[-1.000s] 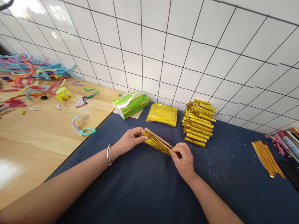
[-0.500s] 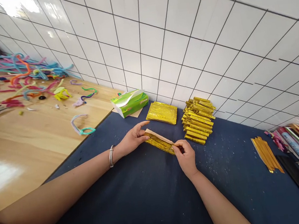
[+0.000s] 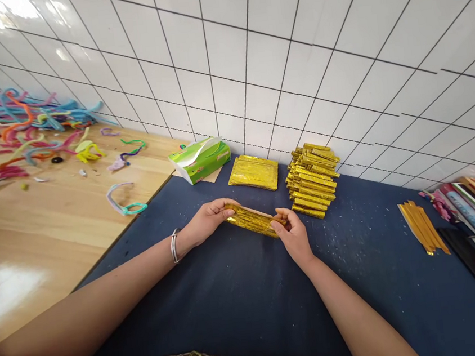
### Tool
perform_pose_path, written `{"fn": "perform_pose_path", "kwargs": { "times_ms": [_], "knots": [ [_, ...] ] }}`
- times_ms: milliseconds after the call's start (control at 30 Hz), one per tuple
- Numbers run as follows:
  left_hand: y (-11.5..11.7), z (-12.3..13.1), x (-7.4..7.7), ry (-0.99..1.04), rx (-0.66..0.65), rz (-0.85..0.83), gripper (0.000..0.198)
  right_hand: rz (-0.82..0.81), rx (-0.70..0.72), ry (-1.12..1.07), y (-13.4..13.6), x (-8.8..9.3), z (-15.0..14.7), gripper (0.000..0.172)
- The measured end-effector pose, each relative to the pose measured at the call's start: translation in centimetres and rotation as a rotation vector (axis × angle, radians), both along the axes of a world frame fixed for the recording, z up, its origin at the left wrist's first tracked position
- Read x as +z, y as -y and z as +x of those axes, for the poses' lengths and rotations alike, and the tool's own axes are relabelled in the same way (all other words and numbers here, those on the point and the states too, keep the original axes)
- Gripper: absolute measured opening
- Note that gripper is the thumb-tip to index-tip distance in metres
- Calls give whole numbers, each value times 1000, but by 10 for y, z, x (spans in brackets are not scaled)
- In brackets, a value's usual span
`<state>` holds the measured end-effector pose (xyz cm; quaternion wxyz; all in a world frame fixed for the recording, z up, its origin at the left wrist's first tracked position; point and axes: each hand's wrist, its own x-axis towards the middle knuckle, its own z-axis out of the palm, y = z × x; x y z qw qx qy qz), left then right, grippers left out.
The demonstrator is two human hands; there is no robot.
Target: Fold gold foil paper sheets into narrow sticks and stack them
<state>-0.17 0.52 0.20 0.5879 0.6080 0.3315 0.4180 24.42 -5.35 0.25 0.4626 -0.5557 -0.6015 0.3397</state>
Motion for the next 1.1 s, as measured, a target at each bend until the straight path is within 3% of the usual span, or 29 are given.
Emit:
{"fn": "perform_pose_path", "kwargs": {
  "times_ms": [200,467,567,833,1000,1100],
  "knots": [
    [2,1,0,-37,39,6,24,11,-7,51,3,4,1,22],
    [0,0,-6,-31,2,-23,31,60,-24,106,4,3,2,24],
    [-4,-4,-7,-123,-6,9,33,56,-6,167,3,1,1,24],
    [-11,-19,-4,-758,110,502,43,156,118,658,-8,-5,-11,9],
    [-2,-14,9,-989,162,809,40,178,111,758,-8,-6,-12,7],
    [4,-11,19,-992,34,977,30,184,110,760,-7,-6,-12,9]
  ]
}}
